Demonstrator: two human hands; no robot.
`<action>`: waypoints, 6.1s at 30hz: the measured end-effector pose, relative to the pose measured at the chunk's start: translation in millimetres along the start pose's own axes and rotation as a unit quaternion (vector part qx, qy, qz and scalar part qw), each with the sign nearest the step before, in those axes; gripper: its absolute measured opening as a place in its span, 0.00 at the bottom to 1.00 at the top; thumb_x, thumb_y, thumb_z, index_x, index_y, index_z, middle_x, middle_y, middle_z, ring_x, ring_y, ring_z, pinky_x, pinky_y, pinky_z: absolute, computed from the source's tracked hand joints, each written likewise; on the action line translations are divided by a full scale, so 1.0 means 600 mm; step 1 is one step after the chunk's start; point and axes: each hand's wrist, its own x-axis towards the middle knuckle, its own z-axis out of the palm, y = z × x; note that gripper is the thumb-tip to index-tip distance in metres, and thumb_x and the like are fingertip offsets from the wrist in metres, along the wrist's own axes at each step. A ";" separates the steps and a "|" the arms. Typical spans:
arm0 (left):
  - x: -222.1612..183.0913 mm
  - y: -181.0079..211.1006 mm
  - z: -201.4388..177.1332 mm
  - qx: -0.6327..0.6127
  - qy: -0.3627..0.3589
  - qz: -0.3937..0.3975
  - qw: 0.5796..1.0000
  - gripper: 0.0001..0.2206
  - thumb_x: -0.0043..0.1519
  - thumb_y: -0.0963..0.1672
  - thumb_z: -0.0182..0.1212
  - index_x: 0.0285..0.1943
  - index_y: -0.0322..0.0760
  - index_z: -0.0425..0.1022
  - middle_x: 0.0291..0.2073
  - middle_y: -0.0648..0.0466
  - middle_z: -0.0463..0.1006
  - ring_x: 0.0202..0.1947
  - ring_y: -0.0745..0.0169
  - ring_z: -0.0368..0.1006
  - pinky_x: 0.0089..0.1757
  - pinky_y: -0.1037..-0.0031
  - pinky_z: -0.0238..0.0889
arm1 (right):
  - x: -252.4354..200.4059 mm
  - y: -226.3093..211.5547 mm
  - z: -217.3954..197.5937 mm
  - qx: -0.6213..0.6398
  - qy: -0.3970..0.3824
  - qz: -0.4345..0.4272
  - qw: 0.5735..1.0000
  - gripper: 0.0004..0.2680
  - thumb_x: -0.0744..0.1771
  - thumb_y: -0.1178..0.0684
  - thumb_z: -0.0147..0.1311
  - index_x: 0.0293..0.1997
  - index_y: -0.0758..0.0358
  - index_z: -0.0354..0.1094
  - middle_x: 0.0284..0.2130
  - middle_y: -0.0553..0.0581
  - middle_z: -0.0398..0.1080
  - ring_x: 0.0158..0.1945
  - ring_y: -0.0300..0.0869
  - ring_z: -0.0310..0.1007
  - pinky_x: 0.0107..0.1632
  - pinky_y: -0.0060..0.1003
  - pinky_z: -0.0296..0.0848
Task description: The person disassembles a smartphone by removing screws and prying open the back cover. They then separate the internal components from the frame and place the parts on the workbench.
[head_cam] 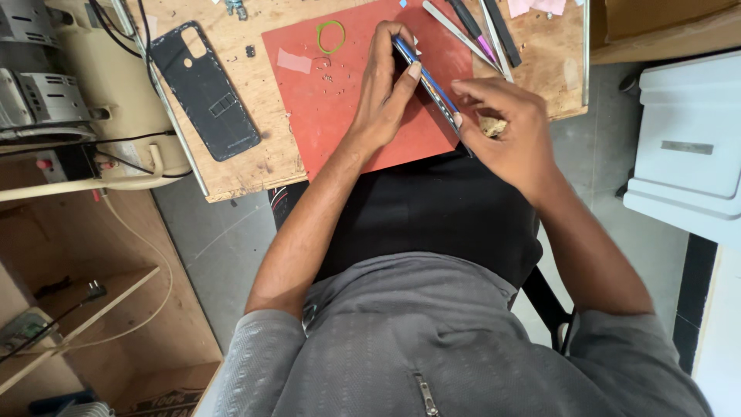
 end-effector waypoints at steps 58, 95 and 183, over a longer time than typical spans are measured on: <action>-0.005 0.037 0.024 -0.447 0.026 -0.018 0.894 0.31 0.78 0.59 0.30 0.81 0.36 0.50 0.70 0.40 0.67 0.69 0.47 0.68 0.65 0.58 0.62 | 0.028 0.027 0.077 -0.056 0.058 -0.012 0.997 0.36 0.58 0.47 0.79 0.70 0.70 0.60 0.57 0.61 0.66 0.58 0.49 0.72 0.57 0.42 0.74; -0.064 0.033 -0.128 -0.525 0.031 -0.065 0.848 0.35 0.76 0.61 0.27 0.77 0.32 0.59 0.72 0.42 0.66 0.73 0.39 0.61 0.66 0.53 0.62 | 0.119 0.090 0.037 0.200 0.027 -0.027 0.979 0.06 0.76 0.68 0.36 0.49 0.79 0.62 0.42 0.67 0.75 0.38 0.48 0.81 0.40 0.38 0.82; -0.123 0.256 -0.110 -0.562 -0.120 -0.076 0.815 0.43 0.68 0.64 0.24 0.85 0.36 0.42 0.77 0.38 0.50 0.74 0.42 0.55 0.67 0.61 0.56 | -0.016 0.042 0.079 -0.362 -0.009 -0.268 0.893 0.10 0.63 0.64 0.65 0.47 0.67 0.73 0.43 0.60 0.72 0.44 0.52 0.74 0.40 0.45 0.73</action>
